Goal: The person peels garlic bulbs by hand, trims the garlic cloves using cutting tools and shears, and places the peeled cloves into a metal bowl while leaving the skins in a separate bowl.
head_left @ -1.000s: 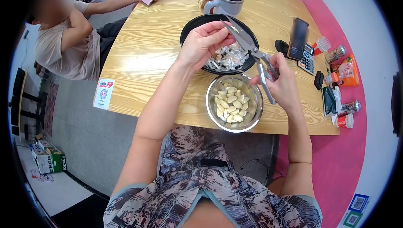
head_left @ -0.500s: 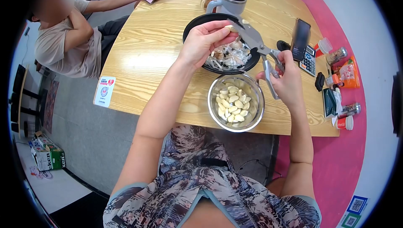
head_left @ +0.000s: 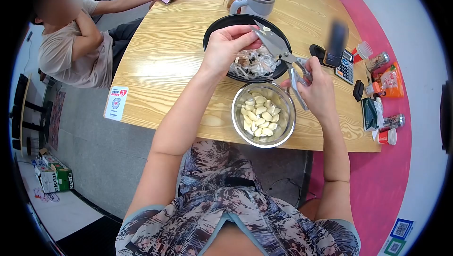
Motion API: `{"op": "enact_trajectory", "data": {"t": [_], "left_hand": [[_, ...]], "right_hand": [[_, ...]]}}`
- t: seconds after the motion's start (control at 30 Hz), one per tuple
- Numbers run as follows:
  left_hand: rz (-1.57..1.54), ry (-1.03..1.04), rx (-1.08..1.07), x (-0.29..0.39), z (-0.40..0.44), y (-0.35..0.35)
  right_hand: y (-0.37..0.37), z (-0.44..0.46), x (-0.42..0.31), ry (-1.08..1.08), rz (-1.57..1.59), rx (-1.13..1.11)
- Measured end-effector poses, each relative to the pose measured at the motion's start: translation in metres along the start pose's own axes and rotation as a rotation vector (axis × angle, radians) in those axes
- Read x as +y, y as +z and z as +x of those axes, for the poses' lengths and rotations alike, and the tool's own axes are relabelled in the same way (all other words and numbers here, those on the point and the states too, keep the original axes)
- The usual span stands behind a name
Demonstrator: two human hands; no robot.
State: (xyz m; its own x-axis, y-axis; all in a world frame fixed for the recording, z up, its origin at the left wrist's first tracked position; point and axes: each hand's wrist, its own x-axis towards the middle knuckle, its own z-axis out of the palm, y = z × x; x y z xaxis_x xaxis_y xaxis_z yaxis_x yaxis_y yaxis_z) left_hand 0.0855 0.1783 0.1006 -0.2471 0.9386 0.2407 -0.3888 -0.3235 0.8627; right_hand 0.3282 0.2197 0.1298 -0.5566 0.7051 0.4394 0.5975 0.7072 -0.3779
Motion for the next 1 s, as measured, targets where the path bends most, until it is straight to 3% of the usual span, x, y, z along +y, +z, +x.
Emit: {"op": "enact_trajectory", "data": {"t": [0.13, 0.3, 0.43, 0.57, 0.6, 0.73, 0.9, 1.0], "left_hand": [[0.01, -0.018, 0.034, 0.001, 0.002, 0.0], [0.051, -0.035, 0.041, 0.012, -0.001, -0.003], [0.371, 0.045, -0.045, 0.027, -0.023, 0.007], [1.068, 0.29, -0.228, 0.03, -0.073, 0.032], [1.167, 0.36, -0.25, 0.027, -0.081, 0.037], [1.242, 0.497, -0.326, 0.02, -0.093, 0.047], [1.214, 0.507, -0.298, 0.025, -0.089, 0.05], [1.196, 0.499, -0.25, 0.031, -0.088, 0.043]], "right_hand": [[0.006, 0.0, 0.019, 0.032, 0.163, -0.023], [-0.018, 0.004, 0.009, 0.133, 0.13, -0.055], [-0.033, 0.007, 0.006, 0.152, -0.038, -0.12], [-0.045, 0.01, 0.005, 0.153, 0.004, -0.252], [-0.052, 0.013, -0.015, 0.24, -0.144, -0.307], [-0.049, 0.006, -0.01, 0.062, -0.265, -0.2], [-0.056, -0.008, -0.005, 0.066, -0.246, -0.101], [-0.059, -0.016, 0.011, 0.2, -0.133, -0.099]]}}
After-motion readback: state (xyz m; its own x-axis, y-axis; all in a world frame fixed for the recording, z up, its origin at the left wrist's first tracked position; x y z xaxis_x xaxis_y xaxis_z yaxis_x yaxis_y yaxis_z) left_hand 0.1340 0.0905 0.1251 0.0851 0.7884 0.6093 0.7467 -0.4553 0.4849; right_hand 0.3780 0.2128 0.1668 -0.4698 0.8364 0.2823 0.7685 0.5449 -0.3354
